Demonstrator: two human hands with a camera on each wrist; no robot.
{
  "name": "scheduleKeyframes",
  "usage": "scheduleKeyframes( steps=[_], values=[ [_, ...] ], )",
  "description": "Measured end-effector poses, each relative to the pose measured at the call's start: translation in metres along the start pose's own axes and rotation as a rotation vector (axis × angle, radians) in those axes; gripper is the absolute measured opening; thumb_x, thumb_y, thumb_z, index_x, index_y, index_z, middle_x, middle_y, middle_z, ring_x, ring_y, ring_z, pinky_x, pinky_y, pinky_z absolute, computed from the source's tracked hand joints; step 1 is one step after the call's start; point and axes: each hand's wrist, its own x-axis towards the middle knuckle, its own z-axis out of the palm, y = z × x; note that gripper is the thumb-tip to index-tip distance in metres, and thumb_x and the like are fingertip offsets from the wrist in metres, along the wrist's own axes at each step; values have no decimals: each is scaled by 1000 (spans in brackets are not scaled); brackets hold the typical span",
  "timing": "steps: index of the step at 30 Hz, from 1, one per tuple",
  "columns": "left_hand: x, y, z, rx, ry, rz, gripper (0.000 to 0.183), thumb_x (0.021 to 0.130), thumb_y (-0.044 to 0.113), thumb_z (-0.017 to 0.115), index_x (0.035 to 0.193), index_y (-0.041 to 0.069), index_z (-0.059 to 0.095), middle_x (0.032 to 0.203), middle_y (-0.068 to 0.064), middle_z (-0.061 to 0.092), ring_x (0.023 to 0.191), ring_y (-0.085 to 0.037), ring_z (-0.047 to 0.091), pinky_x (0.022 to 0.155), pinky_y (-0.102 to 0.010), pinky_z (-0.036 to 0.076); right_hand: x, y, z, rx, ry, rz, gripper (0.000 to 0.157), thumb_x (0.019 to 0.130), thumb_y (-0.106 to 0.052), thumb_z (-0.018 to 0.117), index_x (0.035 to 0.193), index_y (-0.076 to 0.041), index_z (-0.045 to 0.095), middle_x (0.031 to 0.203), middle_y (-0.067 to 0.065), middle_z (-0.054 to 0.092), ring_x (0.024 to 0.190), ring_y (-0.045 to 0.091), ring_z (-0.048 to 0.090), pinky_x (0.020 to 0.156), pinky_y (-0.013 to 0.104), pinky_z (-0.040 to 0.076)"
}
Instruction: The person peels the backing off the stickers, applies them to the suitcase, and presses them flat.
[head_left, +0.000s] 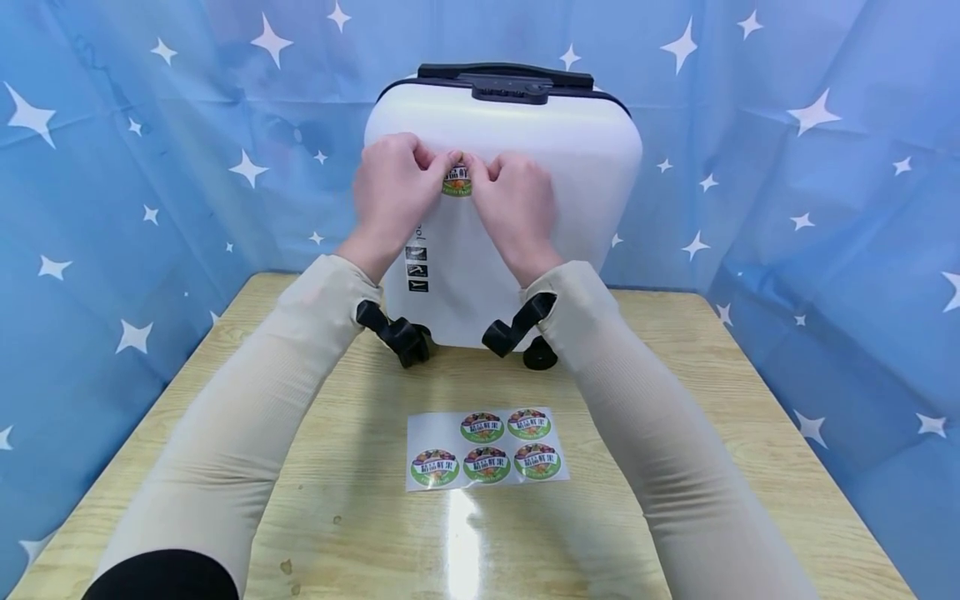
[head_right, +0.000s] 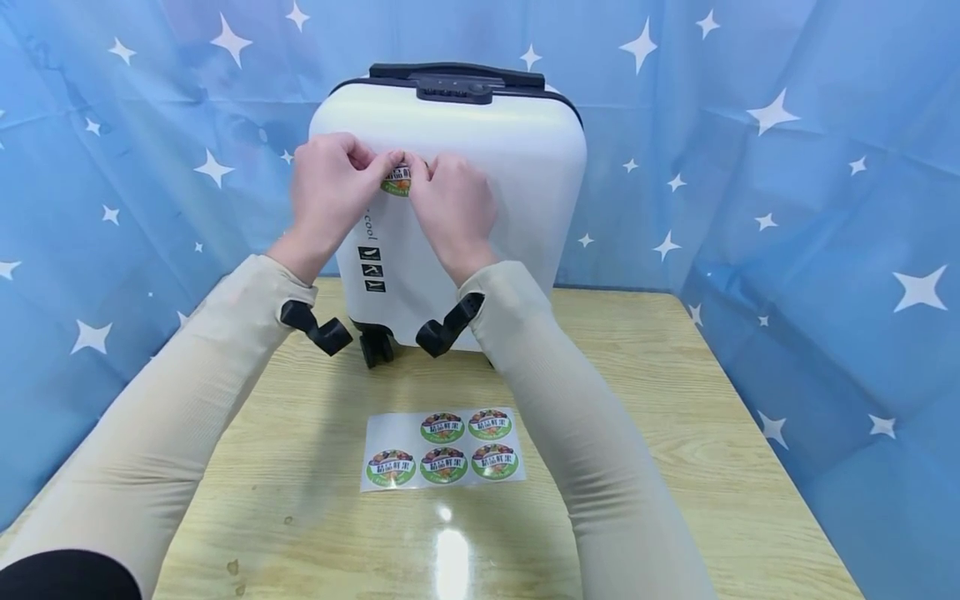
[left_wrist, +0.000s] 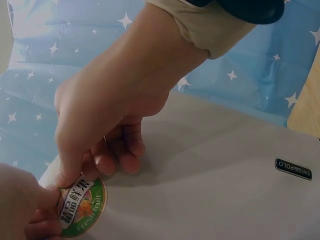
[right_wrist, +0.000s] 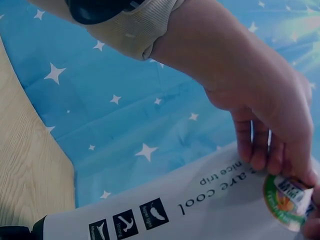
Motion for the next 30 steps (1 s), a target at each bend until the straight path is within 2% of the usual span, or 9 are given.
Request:
scheduleKeyframes(
  steps=[7, 15, 21, 26, 30],
  values=[
    [2, -1, -1, -3, 16, -21, 39, 84, 50, 62, 82, 12, 69, 80, 1, 67, 72, -11, 56, 53, -25, 40, 1, 2, -3, 16, 10, 16, 49, 90, -49, 53, 59, -11, 57, 55, 3, 50, 55, 15, 49, 45, 24, 29],
    [2, -10, -2, -51, 24, -66, 43, 83, 52, 62, 74, 10, 64, 71, -2, 62, 68, -13, 54, 51, -26, 39, -1, 8, -1, 60, 8, 29, 45, 90, -48, 54, 71, -9, 69, 62, 3, 58, 58, 16, 50, 46, 25, 31],
    [-2, -19, -1, -69, 32, -55, 46, 83, 53, 60, 69, 10, 60, 66, -2, 58, 62, -15, 51, 50, -26, 36, -4, 13, 1, 67, 10, 34, 47, 90, -49, 52, 73, -9, 70, 62, 4, 58, 59, 15, 51, 47, 26, 33],
    [-6, -23, 1, -67, 24, -49, 46, 85, 54, 58, 72, 10, 61, 68, -2, 59, 62, -16, 51, 51, -26, 35, -6, 16, 4, 78, 15, 36, 47, 91, -49, 51, 75, -9, 71, 62, 3, 59, 60, 14, 51, 49, 25, 34],
    [-9, -26, 5, -60, 10, -50, 45, 86, 53, 56, 79, 9, 66, 75, -2, 64, 65, -14, 53, 53, -25, 38, -8, 19, 7, 82, 13, 44, 47, 91, -50, 51, 78, -10, 72, 60, 2, 57, 57, 13, 50, 48, 24, 34]
  ],
)
